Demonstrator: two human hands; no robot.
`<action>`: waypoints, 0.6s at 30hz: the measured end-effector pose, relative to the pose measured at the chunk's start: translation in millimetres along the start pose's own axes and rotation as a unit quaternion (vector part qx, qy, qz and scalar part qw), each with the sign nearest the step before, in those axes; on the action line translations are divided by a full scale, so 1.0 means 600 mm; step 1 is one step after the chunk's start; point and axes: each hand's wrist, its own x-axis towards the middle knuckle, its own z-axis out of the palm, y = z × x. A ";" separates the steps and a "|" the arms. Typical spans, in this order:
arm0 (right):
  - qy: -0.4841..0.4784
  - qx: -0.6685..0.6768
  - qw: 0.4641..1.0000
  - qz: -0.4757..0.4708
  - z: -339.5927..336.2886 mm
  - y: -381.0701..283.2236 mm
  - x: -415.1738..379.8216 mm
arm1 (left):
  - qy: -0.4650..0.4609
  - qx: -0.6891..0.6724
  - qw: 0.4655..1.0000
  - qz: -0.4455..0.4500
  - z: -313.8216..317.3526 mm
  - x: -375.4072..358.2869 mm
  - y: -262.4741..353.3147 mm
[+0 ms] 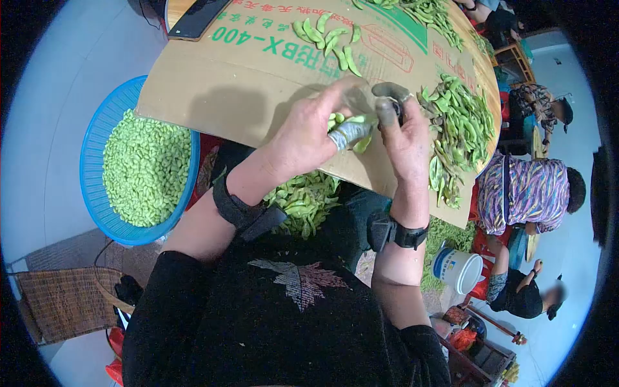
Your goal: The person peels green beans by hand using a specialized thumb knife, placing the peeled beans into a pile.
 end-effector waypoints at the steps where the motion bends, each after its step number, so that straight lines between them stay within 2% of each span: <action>1: -0.025 -0.045 0.998 -0.037 -0.003 -0.005 0.000 | -0.029 -0.006 0.999 0.022 -0.003 0.000 0.002; 2: -0.074 -0.018 0.997 -0.005 -0.005 -0.003 -0.002 | -0.057 -0.012 0.997 0.045 -0.009 0.000 0.003; 4: -0.047 0.254 0.962 0.084 0.019 -0.013 -0.012 | -0.113 -0.007 0.989 0.096 -0.022 -0.001 0.000; 5: -0.032 0.383 0.914 0.127 0.028 -0.017 -0.017 | -0.139 0.003 0.982 0.124 -0.029 0.002 -0.005; 6: -0.089 0.442 0.871 0.197 0.010 -0.003 -0.021 | -0.166 0.013 0.974 0.152 -0.033 0.004 -0.009; 9: -0.039 0.609 0.744 0.271 0.044 0.032 -0.022 | -0.151 -0.056 0.974 0.156 -0.031 0.002 -0.027; 10: -0.056 0.635 0.711 0.296 0.043 0.032 -0.024 | -0.144 -0.119 0.976 0.110 -0.026 -0.003 -0.033; 12: -0.079 0.645 0.722 0.237 0.049 0.021 -0.024 | -0.127 -0.241 0.962 0.018 -0.016 -0.009 -0.041; 14: -0.091 0.638 0.740 0.194 0.052 0.001 -0.020 | -0.169 -0.446 0.870 -0.123 -0.026 -0.012 -0.044; 15: -0.051 0.613 0.765 0.187 0.051 -0.008 -0.016 | -0.186 -0.537 0.800 -0.191 -0.032 -0.014 -0.045; 17: 0.031 0.559 0.811 0.172 0.052 -0.018 -0.006 | -0.119 -0.496 0.842 -0.175 -0.040 -0.010 -0.052; 18: -0.033 0.390 0.912 0.125 0.032 0.005 -0.002 | -0.086 -0.474 0.860 -0.166 -0.046 -0.007 -0.055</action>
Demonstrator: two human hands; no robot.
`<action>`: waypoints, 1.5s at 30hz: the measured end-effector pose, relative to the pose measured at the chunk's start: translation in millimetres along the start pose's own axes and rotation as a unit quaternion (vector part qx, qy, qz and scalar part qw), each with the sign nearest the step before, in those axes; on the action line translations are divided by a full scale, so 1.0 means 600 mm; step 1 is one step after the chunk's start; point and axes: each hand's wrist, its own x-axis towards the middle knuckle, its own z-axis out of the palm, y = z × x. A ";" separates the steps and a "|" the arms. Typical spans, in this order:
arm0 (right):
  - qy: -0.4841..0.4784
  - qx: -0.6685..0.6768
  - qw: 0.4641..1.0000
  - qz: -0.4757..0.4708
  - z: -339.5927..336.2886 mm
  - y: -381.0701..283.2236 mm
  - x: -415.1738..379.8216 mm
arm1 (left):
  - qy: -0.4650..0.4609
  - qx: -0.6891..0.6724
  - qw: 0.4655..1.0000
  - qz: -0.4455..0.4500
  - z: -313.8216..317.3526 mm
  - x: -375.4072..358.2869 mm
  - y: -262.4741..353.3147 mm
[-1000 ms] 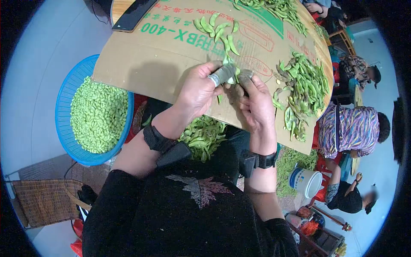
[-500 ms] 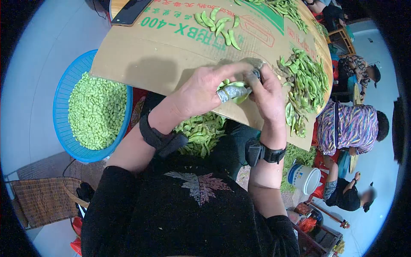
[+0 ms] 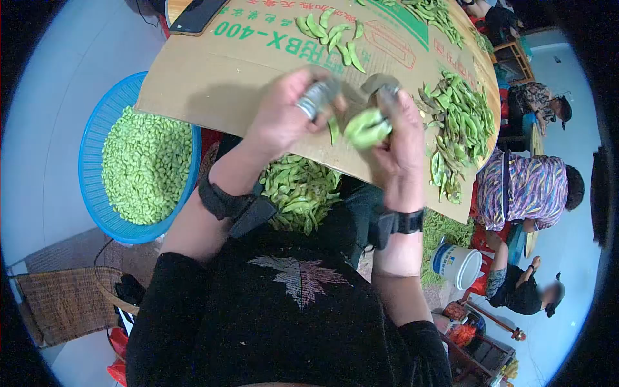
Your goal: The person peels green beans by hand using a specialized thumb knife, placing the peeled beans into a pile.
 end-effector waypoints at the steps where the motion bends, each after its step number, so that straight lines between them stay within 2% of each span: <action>1: -0.097 -0.142 0.985 0.004 -0.002 -0.015 0.008 | 0.034 0.006 0.999 0.013 -0.005 0.000 0.009; 2: -0.192 -0.279 0.941 0.009 0.003 -0.033 0.015 | 0.070 0.013 0.997 0.025 -0.010 -0.003 0.019; 3: -0.279 -0.406 0.870 0.016 0.007 -0.041 0.021 | 0.104 0.019 0.994 0.034 -0.012 -0.007 0.024; 4: -0.226 -0.503 0.816 -0.174 0.011 -0.019 0.042 | 0.138 -0.001 0.990 0.030 -0.009 -0.010 0.021; 7: -0.023 -0.641 0.728 -0.244 0.021 -0.009 0.129 | 0.175 0.018 0.984 -0.005 -0.002 -0.002 0.018; 10: -0.041 -0.685 0.681 -0.257 0.003 0.020 0.177 | 0.158 0.042 0.987 -0.008 -0.001 -0.007 0.027; 16: 0.010 -0.745 0.646 -0.166 -0.017 0.009 0.136 | 0.142 0.041 0.989 -0.024 0.000 -0.010 0.027; 19: 0.015 -0.544 0.820 -0.176 -0.032 0.000 0.108 | 0.136 0.030 0.987 -0.078 0.021 -0.001 0.029; 20: 0.003 -0.288 0.957 0.019 -0.026 -0.012 0.087 | 0.120 0.004 0.989 -0.091 0.026 0.002 0.025; 21: -0.042 -0.158 0.982 0.095 -0.022 -0.016 0.069 | 0.104 -0.021 0.989 -0.104 0.030 0.005 0.022; 22: -0.084 -0.023 0.982 0.169 -0.020 -0.019 0.053 | 0.086 -0.045 0.988 -0.118 0.032 0.007 0.019; 23: -0.124 0.113 0.957 0.237 -0.019 -0.020 0.037 | 0.054 -0.071 0.988 -0.125 0.029 0.010 0.015; 24: -0.094 0.148 0.959 0.224 -0.008 -0.015 0.019 | 0.021 -0.097 0.986 -0.133 0.025 0.013 0.010; 25: -0.098 0.118 0.965 0.214 -0.007 -0.015 0.008 | -0.010 -0.123 0.982 -0.142 0.023 0.013 0.006; 28: -0.105 -0.010 0.981 0.164 0.005 -0.021 -0.018 | 0.097 -0.132 0.979 -0.118 0.042 0.009 -0.001; 31: -0.083 -0.072 0.985 0.132 0.015 -0.019 -0.043 | 0.074 -0.147 0.984 -0.066 0.033 0.007 -0.006; 32: -0.071 -0.107 0.979 0.155 0.015 -0.025 -0.050 | 0.085 -0.107 0.989 -0.050 0.036 0.006 -0.008; 35: -0.101 -0.021 0.982 0.156 0.008 -0.019 -0.058 | 0.117 -0.015 0.993 -0.009 0.058 0.005 -0.004; 38: -0.098 -0.036 0.984 0.148 0.006 -0.016 -0.057 | 0.152 0.026 0.988 0.019 0.061 0.005 -0.016; 40: -0.086 -0.080 0.986 0.119 0.013 -0.017 -0.060 | 0.181 0.056 0.981 0.034 0.061 0.007 -0.028; 43: -0.052 -0.182 0.980 0.062 0.015 -0.001 -0.059 | 0.169 0.080 0.979 0.077 0.072 0.008 -0.033; 44: -0.038 -0.222 0.974 0.041 0.013 0.005 -0.059 | 0.143 0.051 0.988 0.041 0.068 0.005 -0.030; 45: -0.048 -0.169 0.982 0.069 0.014 0.002 -0.060 | 0.117 0.022 0.993 0.004 0.060 0.002 -0.024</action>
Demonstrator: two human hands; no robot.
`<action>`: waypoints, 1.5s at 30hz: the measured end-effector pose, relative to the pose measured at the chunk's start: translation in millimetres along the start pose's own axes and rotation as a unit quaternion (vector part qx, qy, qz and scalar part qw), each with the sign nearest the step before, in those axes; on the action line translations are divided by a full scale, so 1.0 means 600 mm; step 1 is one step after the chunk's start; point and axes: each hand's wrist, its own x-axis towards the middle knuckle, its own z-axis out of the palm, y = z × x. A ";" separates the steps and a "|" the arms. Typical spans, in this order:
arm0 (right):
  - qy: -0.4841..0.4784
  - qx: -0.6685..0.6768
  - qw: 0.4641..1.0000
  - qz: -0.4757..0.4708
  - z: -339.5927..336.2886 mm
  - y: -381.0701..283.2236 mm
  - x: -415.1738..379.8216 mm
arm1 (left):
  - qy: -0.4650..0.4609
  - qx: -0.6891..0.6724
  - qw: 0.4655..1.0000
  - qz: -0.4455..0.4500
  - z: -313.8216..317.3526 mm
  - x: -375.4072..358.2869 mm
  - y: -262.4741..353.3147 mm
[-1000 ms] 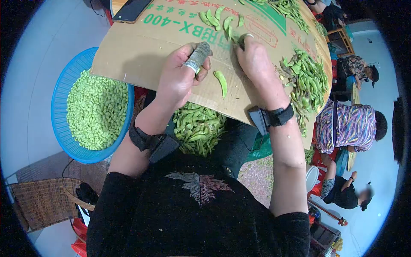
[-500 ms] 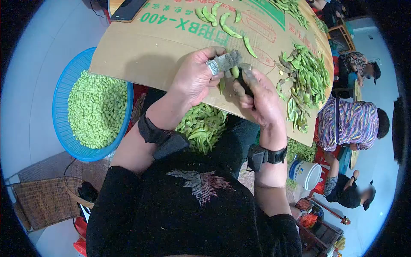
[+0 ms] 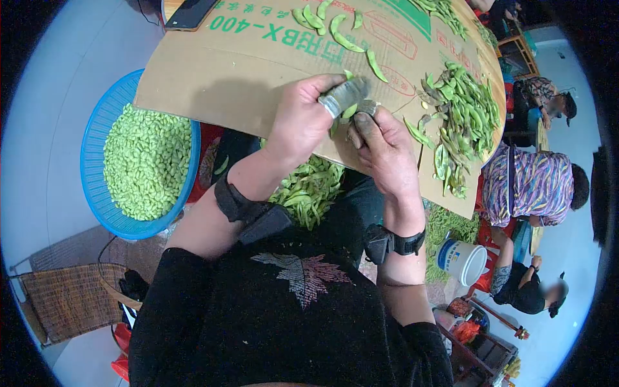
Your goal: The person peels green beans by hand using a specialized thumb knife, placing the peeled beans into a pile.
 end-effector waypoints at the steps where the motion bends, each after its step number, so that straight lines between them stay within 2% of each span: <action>1: -0.018 0.054 0.998 0.022 0.001 -0.006 -0.002 | -0.027 -0.024 0.999 -0.038 -0.005 0.000 0.004; 4: -0.045 0.142 0.987 0.059 0.001 -0.009 -0.002 | -0.012 -0.124 0.986 -0.109 -0.002 -0.003 0.010; 5: -0.050 0.158 0.984 0.067 0.000 -0.009 -0.001 | -0.017 -0.118 0.986 -0.116 -0.003 -0.002 0.009; 7: -0.033 0.118 0.991 0.062 -0.005 -0.003 0.000 | -0.027 -0.107 0.985 -0.129 -0.009 0.004 0.004; 8: -0.025 0.096 0.993 0.059 -0.007 0.002 0.002 | -0.033 0.017 0.997 -0.067 -0.009 0.005 -0.001; 10: 0.045 -0.070 0.995 -0.052 -0.007 0.018 0.008 | -0.042 0.263 0.962 0.060 -0.006 0.006 -0.009; 11: 0.080 -0.152 0.979 -0.107 -0.007 0.027 0.010 | -0.035 0.255 0.965 0.048 -0.006 0.005 -0.009; 14: 0.109 -0.215 0.960 -0.142 -0.022 0.044 0.021 | -0.021 0.242 0.970 0.030 0.000 0.002 -0.004; 16: 0.093 -0.029 0.995 -0.035 -0.018 0.028 0.020 | -0.022 0.245 0.968 0.056 -0.007 0.005 -0.006; 17: 0.065 0.084 0.994 0.001 -0.027 0.037 0.024 | -0.029 0.254 0.967 0.010 -0.017 0.005 -0.007; 18: 0.079 0.125 0.989 0.001 -0.024 0.043 0.028 | -0.036 0.262 0.964 -0.033 -0.020 0.005 -0.007; 19: 0.046 0.030 0.998 0.019 -0.036 0.039 0.024 | -0.047 0.149 0.987 -0.024 -0.005 0.001 0.004; 20: 0.016 -0.064 0.997 0.038 -0.045 0.031 0.023 | -0.035 0.154 0.988 -0.004 -0.007 0.003 -0.007; 22: 0.084 -0.178 0.980 -0.037 -0.057 0.005 0.024 | -0.061 0.174 0.983 -0.009 0.003 0.003 0.028; 23: 0.119 -0.231 0.963 -0.071 -0.063 -0.005 0.026 | -0.083 0.248 0.965 0.028 0.000 0.006 0.035; 25: 0.099 -0.235 0.961 -0.106 -0.081 -0.011 0.029 | -0.120 0.387 0.909 0.092 -0.005 0.007 0.041; 26: 0.088 -0.236 0.960 -0.124 -0.086 -0.014 0.033 | -0.134 0.393 0.907 0.074 0.000 0.006 0.048; 27: 0.017 -0.177 0.984 -0.033 -0.066 -0.055 0.017 | -0.147 0.398 0.904 0.053 0.008 0.001 0.061; 28: -0.015 -0.158 0.985 -0.069 -0.062 -0.049 0.020 | -0.161 0.403 0.901 0.029 0.012 -0.003 0.067; 30: -0.079 -0.114 0.981 -0.135 -0.058 -0.019 0.026 | -0.192 0.397 0.895 0.070 0.006 -0.003 0.061; 32: -0.075 -0.046 0.990 -0.112 -0.057 -0.003 0.025 | -0.214 0.403 0.886 0.083 0.004 -0.004 0.067; 33: -0.060 -0.003 0.993 -0.101 -0.051 0.003 0.024 | -0.187 0.401 0.883 0.156 0.010 -0.006 0.070; 35: -0.016 0.053 0.995 -0.079 -0.024 -0.014 0.013 | -0.220 0.432 0.852 0.198 -0.003 -0.004 0.065; 36: -0.020 0.144 0.987 -0.065 -0.018 -0.008 0.010 | -0.237 0.446 0.834 0.222 -0.008 -0.003 0.063; 38: -0.022 0.321 0.946 -0.044 -0.006 0.002 0.010 | -0.213 0.404 0.852 0.256 -0.003 -0.001 0.053; 39: 0.036 0.329 0.943 -0.017 0.004 0.002 0.013 | -0.210 0.392 0.857 0.262 -0.004 0.000 0.048; 41: 0.031 0.407 0.913 0.003 0.001 0.017 0.017 | -0.195 0.395 0.860 0.259 0.000 -0.007 0.050; 42: 0.029 0.445 0.895 0.012 0.001 0.024 0.018 | -0.154 0.351 0.891 0.244 0.004 -0.009 0.042; 44: 0.014 0.457 0.889 -0.021 0.008 0.022 0.027 | -0.069 0.261 0.940 0.210 0.009 -0.014 0.015; 45: 0.017 0.450 0.892 -0.040 0.009 0.023 0.035 | -0.053 0.145 0.985 0.083 0.006 -0.013 0.007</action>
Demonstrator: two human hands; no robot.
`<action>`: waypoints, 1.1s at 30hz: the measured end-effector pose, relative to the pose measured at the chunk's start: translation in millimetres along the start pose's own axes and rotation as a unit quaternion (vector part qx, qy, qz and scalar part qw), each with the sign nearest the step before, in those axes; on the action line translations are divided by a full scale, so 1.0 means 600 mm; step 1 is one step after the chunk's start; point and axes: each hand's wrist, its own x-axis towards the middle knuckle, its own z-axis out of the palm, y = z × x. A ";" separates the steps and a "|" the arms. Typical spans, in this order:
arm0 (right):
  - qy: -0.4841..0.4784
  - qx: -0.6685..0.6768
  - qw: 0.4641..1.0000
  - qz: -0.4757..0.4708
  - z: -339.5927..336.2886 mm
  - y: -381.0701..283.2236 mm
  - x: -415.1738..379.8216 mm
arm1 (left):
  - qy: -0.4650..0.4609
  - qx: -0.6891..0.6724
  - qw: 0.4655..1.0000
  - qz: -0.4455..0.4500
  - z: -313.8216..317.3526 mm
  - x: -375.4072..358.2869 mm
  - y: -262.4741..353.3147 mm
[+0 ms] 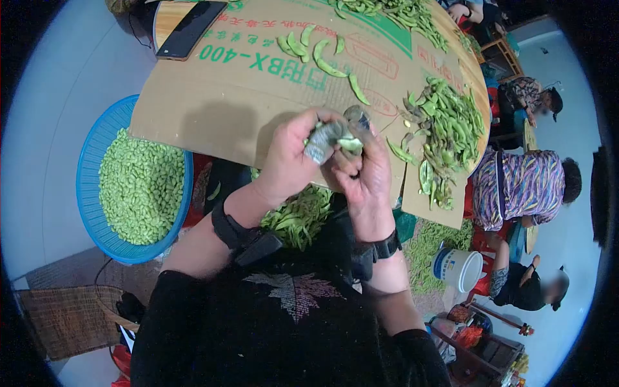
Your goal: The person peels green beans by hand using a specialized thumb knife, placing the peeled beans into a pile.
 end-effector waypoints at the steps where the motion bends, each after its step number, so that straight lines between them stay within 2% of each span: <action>1: -0.005 -0.007 1.000 -0.018 0.003 0.003 0.005 | 0.015 -0.033 0.999 -0.023 -0.002 -0.001 -0.005; 3: 0.008 -0.033 0.999 -0.039 0.024 -0.006 0.007 | 0.042 -0.097 0.992 -0.068 -0.006 0.004 -0.008; 4: -0.002 -0.062 0.997 -0.054 0.034 -0.018 0.005 | 0.052 0.018 0.998 -0.038 -0.019 0.006 -0.010; 5: -0.012 -0.092 0.993 -0.070 0.035 -0.031 0.005 | 0.100 -0.053 0.993 -0.044 -0.029 0.005 -0.007; 6: -0.056 -0.278 0.958 -0.041 0.011 -0.051 0.005 | 0.147 -0.124 0.980 -0.050 -0.038 0.006 -0.003; 7: -0.147 -0.435 0.885 0.070 0.022 -0.085 0.001 | 0.194 -0.193 0.960 -0.056 -0.051 0.006 0.002; 8: -0.148 -0.530 0.834 0.049 0.039 -0.085 0.013 | 0.133 -0.172 0.974 -0.064 -0.074 0.005 0.007; 9: -0.146 -0.618 0.772 0.029 0.051 -0.083 0.037 | 0.120 -0.165 0.976 -0.074 -0.078 0.006 0.006; 11: -0.056 -0.802 0.577 -0.144 0.010 -0.081 0.121 | 0.093 -0.152 0.980 -0.090 -0.081 0.007 0.004; 14: 0.003 -0.889 0.434 -0.149 0.001 -0.062 0.182 | 0.024 -0.149 0.988 -0.045 -0.082 0.007 -0.009; 15: -0.002 -0.890 0.431 -0.146 0.004 -0.060 0.181 | 0.024 -0.025 0.999 0.017 -0.081 0.011 -0.011; 17: -0.015 -0.895 0.423 -0.141 0.014 -0.057 0.172 | 0.024 0.219 0.965 0.143 -0.077 0.019 -0.015; 20: -0.052 -0.849 0.510 -0.124 0.014 -0.065 0.127 | 0.005 0.391 0.911 0.129 -0.059 0.021 0.014; 22: -0.064 -0.707 0.704 0.014 0.018 -0.077 0.089 | -0.055 0.444 0.886 0.122 -0.050 0.018 0.025; 23: -0.069 -0.615 0.782 0.082 0.019 -0.081 0.072 | -0.084 0.469 0.871 0.120 -0.046 0.015 0.029; 26: -0.082 -0.507 0.841 0.172 0.016 -0.092 0.041 | -0.115 0.448 0.880 0.110 -0.037 0.012 0.024; 29: -0.006 -0.337 0.934 0.120 0.011 -0.088 0.011 | -0.042 0.344 0.936 0.065 -0.030 0.014 0.006; 30: 0.021 -0.403 0.911 0.086 0.019 -0.087 0.008 | -0.030 0.189 0.982 0.015 -0.027 0.014 -0.011; 31: 0.004 -0.410 0.911 0.047 0.013 -0.070 0.008 | -0.027 0.076 0.995 -0.059 -0.025 0.015 -0.002; 33: -0.029 -0.421 0.906 -0.030 -0.013 -0.031 0.011 | -0.025 -0.152 0.967 -0.205 -0.017 0.014 0.019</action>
